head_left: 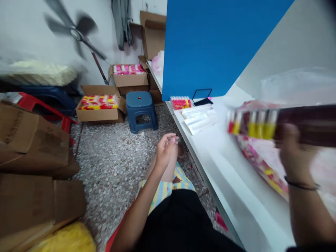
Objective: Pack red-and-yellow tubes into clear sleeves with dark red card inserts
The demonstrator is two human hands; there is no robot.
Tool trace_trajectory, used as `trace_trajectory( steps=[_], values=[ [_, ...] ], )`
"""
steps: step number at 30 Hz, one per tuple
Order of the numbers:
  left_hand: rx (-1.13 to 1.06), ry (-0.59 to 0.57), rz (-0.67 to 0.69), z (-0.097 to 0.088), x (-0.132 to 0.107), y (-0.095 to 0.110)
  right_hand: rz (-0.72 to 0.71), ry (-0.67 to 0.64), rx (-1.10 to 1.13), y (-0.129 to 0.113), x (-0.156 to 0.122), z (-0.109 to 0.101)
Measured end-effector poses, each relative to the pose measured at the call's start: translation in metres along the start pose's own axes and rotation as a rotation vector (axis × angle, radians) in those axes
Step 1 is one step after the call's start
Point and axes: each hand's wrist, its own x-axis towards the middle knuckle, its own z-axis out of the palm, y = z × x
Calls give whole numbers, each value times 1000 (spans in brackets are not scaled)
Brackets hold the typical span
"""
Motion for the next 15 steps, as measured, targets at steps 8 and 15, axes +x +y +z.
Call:
trace_trajectory(
  steps=[8, 15],
  values=[
    [28, -108, -37, 13, -6, -5, 152, 193, 128, -1, -4, 3],
    [95, -317, -24, 42, -2, -4, 211, 178, 207, 2, -1, 0]
  ],
)
